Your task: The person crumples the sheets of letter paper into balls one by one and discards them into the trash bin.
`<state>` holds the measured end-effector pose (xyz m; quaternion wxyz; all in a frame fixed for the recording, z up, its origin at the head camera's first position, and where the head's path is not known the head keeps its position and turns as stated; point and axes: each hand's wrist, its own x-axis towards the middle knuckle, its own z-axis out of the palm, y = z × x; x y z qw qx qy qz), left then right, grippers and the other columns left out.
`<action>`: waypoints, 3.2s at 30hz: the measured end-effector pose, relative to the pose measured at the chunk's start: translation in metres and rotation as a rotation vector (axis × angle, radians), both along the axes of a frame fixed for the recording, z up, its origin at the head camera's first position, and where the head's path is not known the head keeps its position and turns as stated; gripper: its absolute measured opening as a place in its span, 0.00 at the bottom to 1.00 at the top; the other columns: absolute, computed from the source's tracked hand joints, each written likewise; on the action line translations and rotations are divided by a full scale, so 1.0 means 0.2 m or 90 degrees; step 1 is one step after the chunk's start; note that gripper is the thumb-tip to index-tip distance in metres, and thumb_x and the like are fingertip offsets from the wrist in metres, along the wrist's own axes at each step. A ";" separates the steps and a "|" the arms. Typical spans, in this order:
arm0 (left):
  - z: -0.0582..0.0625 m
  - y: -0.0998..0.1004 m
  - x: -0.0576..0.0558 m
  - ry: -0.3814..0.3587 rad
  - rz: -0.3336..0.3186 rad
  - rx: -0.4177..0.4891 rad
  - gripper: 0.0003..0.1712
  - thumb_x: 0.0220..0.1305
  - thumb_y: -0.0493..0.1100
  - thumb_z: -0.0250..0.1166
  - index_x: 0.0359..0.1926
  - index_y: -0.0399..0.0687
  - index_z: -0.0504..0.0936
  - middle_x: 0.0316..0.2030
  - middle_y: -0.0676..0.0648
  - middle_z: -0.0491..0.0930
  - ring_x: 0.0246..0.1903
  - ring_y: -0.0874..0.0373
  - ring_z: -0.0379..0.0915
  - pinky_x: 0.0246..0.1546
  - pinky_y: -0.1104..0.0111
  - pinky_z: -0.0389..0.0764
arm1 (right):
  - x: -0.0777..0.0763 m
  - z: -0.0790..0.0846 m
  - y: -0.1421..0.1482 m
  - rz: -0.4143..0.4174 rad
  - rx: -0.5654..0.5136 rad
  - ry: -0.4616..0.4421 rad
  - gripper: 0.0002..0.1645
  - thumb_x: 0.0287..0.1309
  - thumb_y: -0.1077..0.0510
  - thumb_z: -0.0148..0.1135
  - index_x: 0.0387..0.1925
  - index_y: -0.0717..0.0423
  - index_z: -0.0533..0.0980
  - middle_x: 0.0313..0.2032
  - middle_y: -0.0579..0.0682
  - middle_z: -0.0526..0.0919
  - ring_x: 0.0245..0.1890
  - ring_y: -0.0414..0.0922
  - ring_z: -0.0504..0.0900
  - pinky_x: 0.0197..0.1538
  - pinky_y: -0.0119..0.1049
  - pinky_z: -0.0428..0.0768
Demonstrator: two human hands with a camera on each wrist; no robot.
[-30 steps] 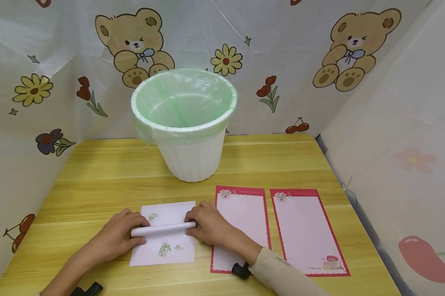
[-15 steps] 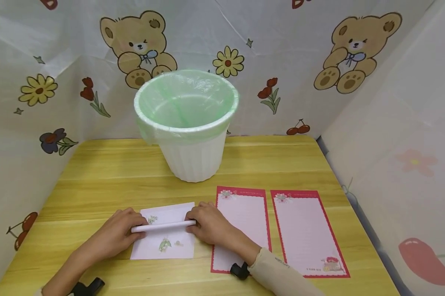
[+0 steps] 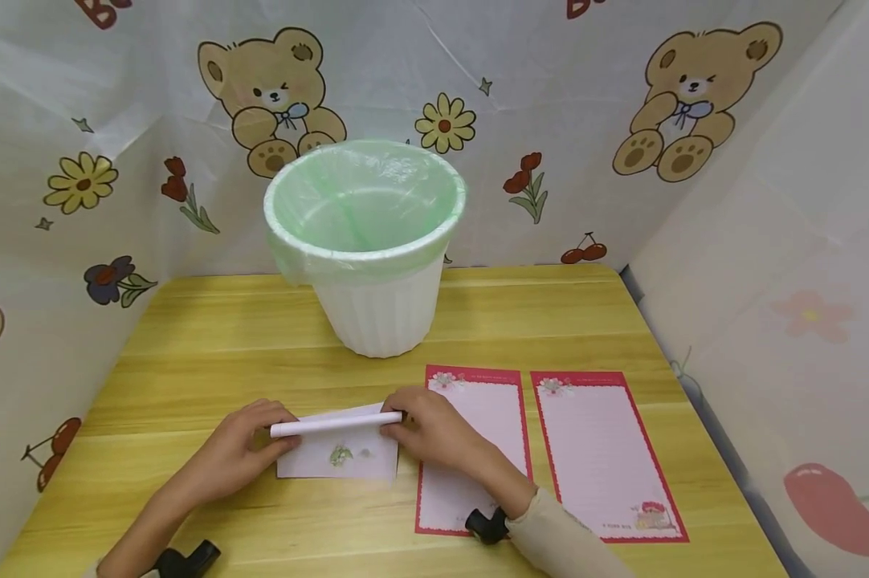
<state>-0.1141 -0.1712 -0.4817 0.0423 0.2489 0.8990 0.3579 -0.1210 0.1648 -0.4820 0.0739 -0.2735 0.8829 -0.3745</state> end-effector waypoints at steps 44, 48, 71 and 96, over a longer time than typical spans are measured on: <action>0.05 0.27 0.02 -0.023 0.035 0.478 0.27 0.67 0.26 0.71 0.65 0.42 0.82 0.49 0.53 0.88 0.37 0.61 0.90 0.33 0.69 0.89 | 0.09 0.10 0.20 -0.148 -0.393 0.032 0.20 0.67 0.71 0.70 0.59 0.59 0.81 0.40 0.53 0.90 0.34 0.39 0.89 0.35 0.33 0.88; 0.05 0.28 0.02 -0.011 0.019 0.501 0.36 0.66 0.23 0.71 0.73 0.39 0.74 0.47 0.54 0.87 0.36 0.60 0.91 0.33 0.70 0.88 | 0.09 0.09 0.21 -0.158 -0.391 0.050 0.27 0.66 0.72 0.70 0.64 0.58 0.79 0.34 0.52 0.87 0.29 0.39 0.85 0.32 0.31 0.85; 0.03 0.32 0.03 0.029 0.058 0.502 0.11 0.65 0.23 0.71 0.44 0.39 0.90 0.41 0.52 0.92 0.41 0.64 0.88 0.42 0.73 0.87 | 0.10 0.06 0.21 -0.167 -0.433 0.073 0.10 0.66 0.75 0.68 0.45 0.64 0.86 0.43 0.41 0.92 0.32 0.38 0.84 0.32 0.29 0.85; 0.03 0.35 0.00 0.161 0.061 0.443 0.15 0.63 0.22 0.72 0.42 0.46 0.90 0.36 0.43 0.91 0.36 0.65 0.83 0.40 0.77 0.85 | 0.12 0.12 0.16 -0.166 -0.409 0.073 0.10 0.66 0.74 0.67 0.42 0.59 0.87 0.38 0.55 0.90 0.29 0.39 0.82 0.28 0.31 0.82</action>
